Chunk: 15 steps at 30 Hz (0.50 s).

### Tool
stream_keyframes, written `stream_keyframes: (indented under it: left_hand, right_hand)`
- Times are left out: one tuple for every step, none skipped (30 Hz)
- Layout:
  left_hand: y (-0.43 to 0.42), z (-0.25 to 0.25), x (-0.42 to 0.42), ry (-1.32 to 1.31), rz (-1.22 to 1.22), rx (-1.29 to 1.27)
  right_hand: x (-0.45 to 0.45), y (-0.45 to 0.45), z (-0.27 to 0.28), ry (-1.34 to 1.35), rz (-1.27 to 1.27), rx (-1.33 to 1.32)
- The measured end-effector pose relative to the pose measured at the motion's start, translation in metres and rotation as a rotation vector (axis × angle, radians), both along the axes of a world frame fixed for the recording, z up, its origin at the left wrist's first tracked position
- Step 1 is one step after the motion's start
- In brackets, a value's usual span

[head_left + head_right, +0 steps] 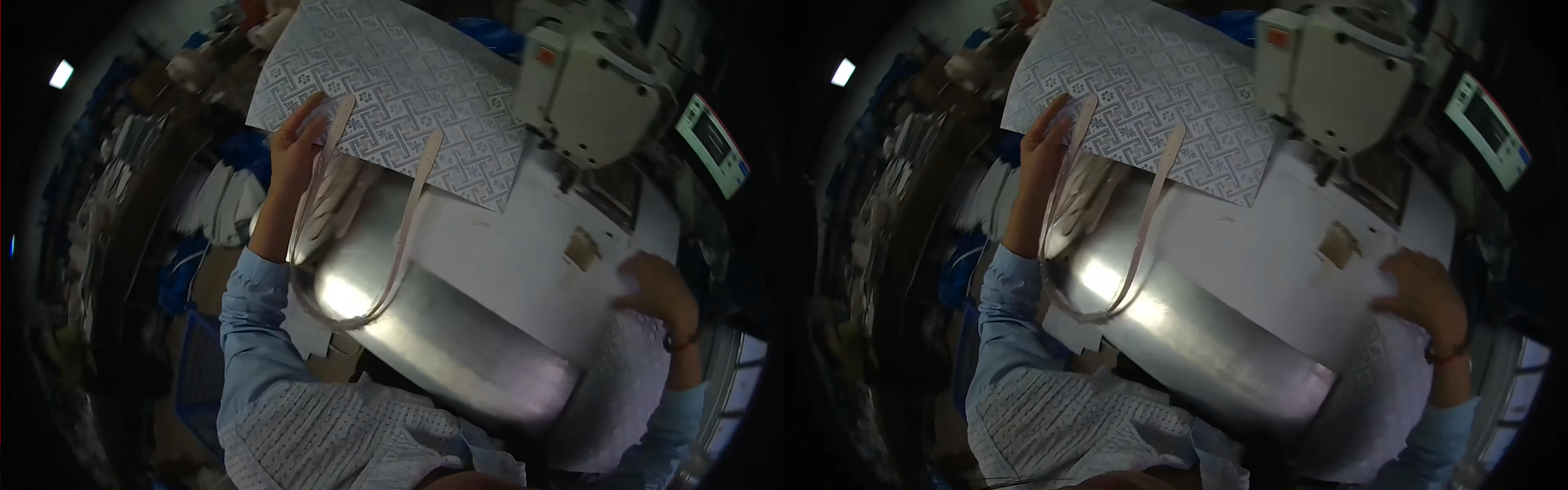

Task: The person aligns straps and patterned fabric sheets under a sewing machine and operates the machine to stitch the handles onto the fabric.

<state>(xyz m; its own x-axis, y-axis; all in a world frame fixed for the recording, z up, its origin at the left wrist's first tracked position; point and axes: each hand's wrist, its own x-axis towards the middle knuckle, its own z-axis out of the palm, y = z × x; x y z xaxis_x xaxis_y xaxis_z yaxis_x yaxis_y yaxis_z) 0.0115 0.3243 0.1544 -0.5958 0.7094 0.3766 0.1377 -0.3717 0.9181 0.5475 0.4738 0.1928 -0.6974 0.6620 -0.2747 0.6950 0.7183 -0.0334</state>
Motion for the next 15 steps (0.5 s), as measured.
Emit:
stream_keyframes:
  left_hand:
    - [-0.029,-0.002,-0.004,-0.067,0.093,0.086]
    - [-0.049,-0.012,-0.008,-0.13,0.195,0.166]
    - [-0.066,-0.028,-0.002,-0.108,0.385,0.138]
    - [-0.082,-0.052,-0.003,-0.122,0.469,0.111]
    - [-0.095,-0.088,-0.034,-0.13,0.623,0.072]
    - [-0.133,-0.101,-0.047,-0.131,0.75,0.091]
    - [-0.154,-0.116,-0.052,-0.127,0.787,0.211]
    - [-0.194,-0.147,-0.062,-0.147,0.814,0.217]
    - [-0.262,-0.208,-0.064,-0.241,0.851,0.226]
    - [-0.295,-0.252,-0.062,-0.313,0.851,0.207]
    - [-0.305,-0.282,-0.058,-0.333,0.865,0.218]
    - [-0.315,-0.312,-0.055,-0.417,0.97,0.25]
    - [-0.32,-0.335,-0.053,-0.501,1.07,0.27]
    - [-0.317,-0.36,-0.059,-0.534,1.153,0.312]
    - [-0.314,-0.386,-0.064,-0.568,1.235,0.353]
  right_hand:
    - [0.022,0.017,-0.013,-0.041,-0.002,-0.022]
    - [0.044,0.048,-0.04,-0.09,0.005,-0.054]
    - [0.085,0.091,-0.082,-0.052,0.039,-0.094]
    - [0.112,0.129,-0.111,-0.028,0.06,-0.119]
    - [0.086,0.162,-0.139,-0.135,-0.028,-0.255]
    - [0.072,0.157,-0.132,-0.229,-0.139,-0.321]
    - [0.069,0.154,-0.129,-0.258,-0.108,-0.325]
    - [0.068,0.147,-0.126,-0.177,-0.187,-0.314]
    - [0.047,0.145,-0.116,-0.104,-0.23,-0.262]
    - [0.044,0.144,-0.118,-0.123,-0.207,-0.242]
    - [0.045,0.142,-0.115,-0.089,-0.192,-0.211]
    - [0.045,0.135,-0.116,-0.039,-0.178,-0.171]
    - [0.042,0.133,-0.113,-0.038,-0.171,-0.153]
    - [0.043,0.127,-0.108,-0.076,-0.17,-0.171]
    - [0.046,0.121,-0.102,-0.113,-0.169,-0.192]
